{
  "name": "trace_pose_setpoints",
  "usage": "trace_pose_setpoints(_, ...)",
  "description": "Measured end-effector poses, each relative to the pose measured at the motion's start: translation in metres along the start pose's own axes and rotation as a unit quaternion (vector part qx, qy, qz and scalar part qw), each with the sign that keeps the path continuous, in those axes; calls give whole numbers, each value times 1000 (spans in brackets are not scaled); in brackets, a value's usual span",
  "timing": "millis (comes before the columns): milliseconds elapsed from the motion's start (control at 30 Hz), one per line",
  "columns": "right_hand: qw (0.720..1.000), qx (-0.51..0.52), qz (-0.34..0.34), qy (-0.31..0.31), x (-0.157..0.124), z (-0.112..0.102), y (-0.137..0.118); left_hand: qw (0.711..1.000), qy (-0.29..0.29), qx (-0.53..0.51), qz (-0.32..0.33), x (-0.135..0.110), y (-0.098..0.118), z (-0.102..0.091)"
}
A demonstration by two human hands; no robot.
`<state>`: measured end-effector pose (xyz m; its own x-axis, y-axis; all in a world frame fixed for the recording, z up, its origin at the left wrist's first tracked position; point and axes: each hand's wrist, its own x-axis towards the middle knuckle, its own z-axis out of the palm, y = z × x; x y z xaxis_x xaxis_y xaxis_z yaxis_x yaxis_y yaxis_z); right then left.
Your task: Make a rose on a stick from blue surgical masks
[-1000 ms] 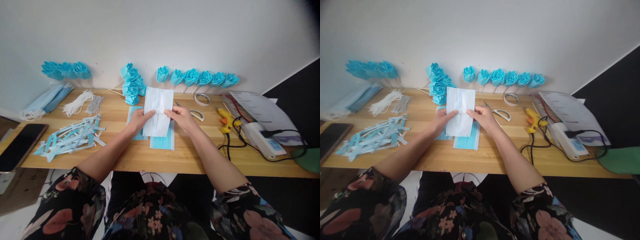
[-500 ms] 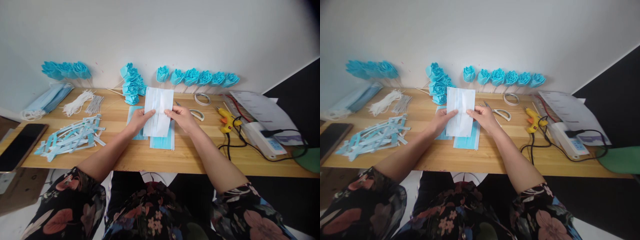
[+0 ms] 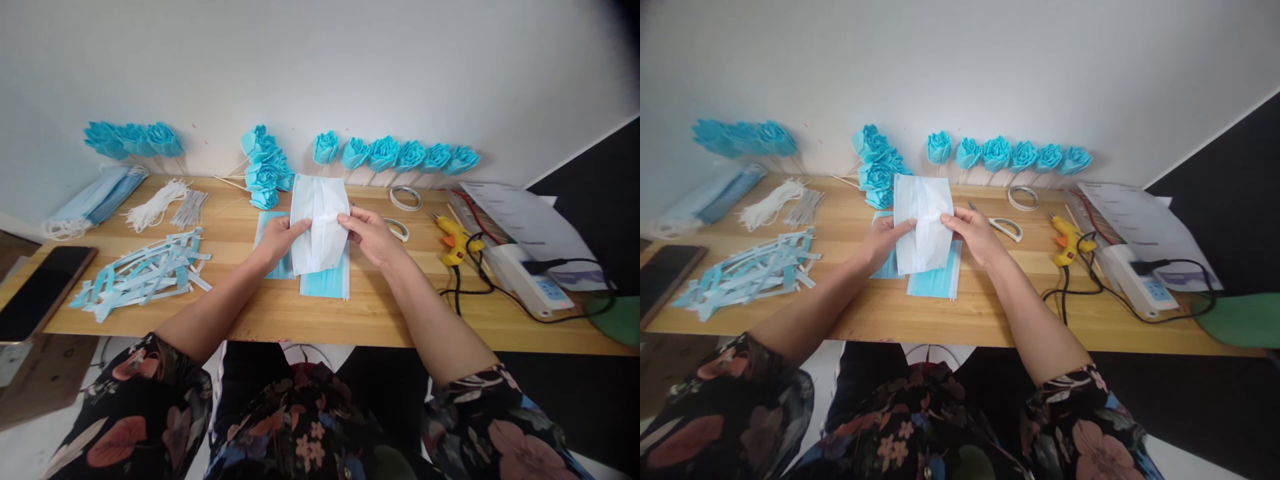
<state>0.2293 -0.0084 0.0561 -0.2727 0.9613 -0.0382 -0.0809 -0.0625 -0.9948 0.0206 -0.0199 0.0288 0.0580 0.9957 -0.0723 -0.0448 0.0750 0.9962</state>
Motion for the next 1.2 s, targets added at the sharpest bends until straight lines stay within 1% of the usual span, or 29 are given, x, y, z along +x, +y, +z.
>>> trace_pose_setpoints(200, 1000, -15, -1, -3, 0, 1, 1, 1000, -8, 0, 7, -2, 1, 1)
trace_pose_setpoints(433, 999, -45, 0, -18, 0, 3, 3, 999, -32, 0, 7, -6, 6, 1)
trace_pose_setpoints(633, 998, -51, -2, -20, 0, 4, 4, 998, -53, -22, 8, -6, 7, 3)
trace_pose_setpoints(833, 999, -41, 0, -13, 0, 1, 2, 1000, -23, -9, 8, -4, 3, 1)
trace_pose_setpoints(933, 999, -34, 1, -8, 0, 0, 3, 1000, -20, -10, 8, -3, 1, 0)
trace_pose_setpoints(1133, 998, -35, 16, -47, -1, 6, 6, 999, -49, 8, 16, -4, 2, 2)
trace_pose_setpoints(1200, 997, -57, 20, -37, 0, 7, 8, 998, -62, 18, 20, -5, 2, 3)
